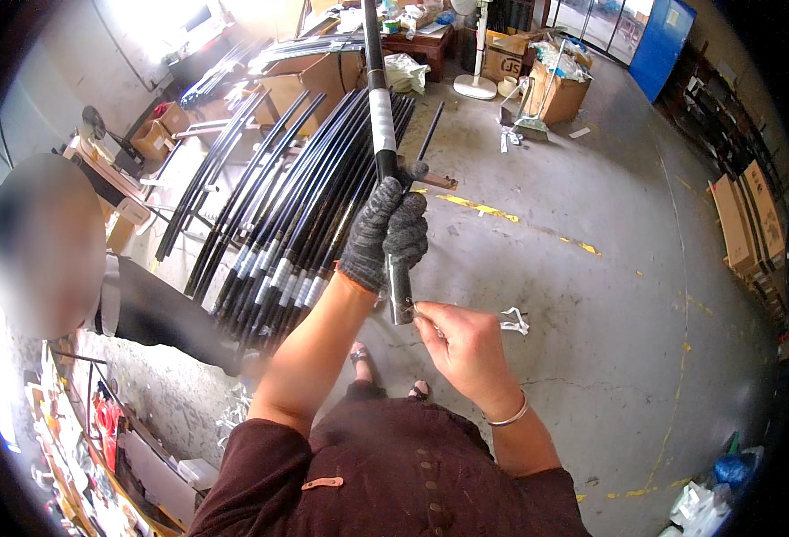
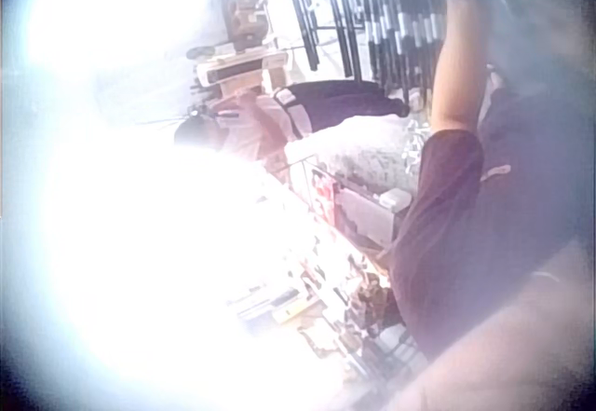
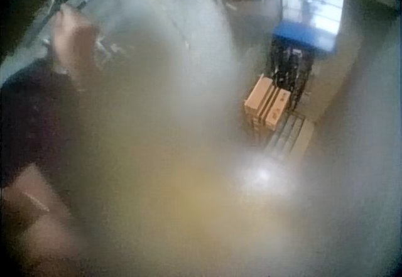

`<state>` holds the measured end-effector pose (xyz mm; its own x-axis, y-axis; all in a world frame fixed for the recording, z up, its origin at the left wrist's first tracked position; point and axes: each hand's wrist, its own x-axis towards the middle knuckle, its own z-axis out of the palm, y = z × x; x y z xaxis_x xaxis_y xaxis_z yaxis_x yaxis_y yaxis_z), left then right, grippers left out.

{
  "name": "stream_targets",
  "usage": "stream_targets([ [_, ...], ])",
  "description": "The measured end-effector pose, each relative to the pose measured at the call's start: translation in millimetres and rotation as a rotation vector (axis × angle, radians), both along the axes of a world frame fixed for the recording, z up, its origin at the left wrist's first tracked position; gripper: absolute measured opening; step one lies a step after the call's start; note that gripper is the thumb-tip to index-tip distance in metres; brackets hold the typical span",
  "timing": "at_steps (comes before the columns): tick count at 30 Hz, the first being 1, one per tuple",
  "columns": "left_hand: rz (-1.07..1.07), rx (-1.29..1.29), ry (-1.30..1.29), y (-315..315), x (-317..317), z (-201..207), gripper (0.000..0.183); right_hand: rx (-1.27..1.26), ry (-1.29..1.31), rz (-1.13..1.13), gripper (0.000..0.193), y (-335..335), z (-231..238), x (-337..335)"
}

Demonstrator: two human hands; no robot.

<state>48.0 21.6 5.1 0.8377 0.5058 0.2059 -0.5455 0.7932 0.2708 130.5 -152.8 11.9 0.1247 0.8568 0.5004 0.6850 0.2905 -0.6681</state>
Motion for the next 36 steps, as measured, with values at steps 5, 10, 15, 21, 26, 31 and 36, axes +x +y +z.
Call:
stream_targets([
  [5, 0.123, 0.195, 0.121, 1, 4, 0, 0.039, -0.039, -0.286, -0.087, 0.016, 0, 0, -1],
  [10, 0.33, 0.315, 0.315, -4, 5, 11, 0.038, -0.005, -0.283, -0.03, 0.011, 2, -1, 4],
  [15, 0.218, 0.211, 0.14, 9, -2, 4, 0.038, -0.04, 0.307, 0.488, 0.015, -9, -4, 0],
  [21, 0.159, 0.073, 0.007, 5, -2, 5, 0.037, -0.104, -0.01, -0.041, 0.023, 0, -7, 10],
  [26, 0.073, 0.01, -0.033, 5, -5, -1, 0.039, 0.064, -0.12, 0.067, 0.02, 15, -18, 9],
  [31, 0.066, 0.062, 0.075, 7, -6, -9, 0.038, 0.125, -0.039, 0.129, 0.016, 15, -19, 4],
  [36, 0.258, 0.2, 0.318, 5, 0, -3, 0.035, 0.189, 0.027, 0.346, 0.017, 8, -17, -13],
])
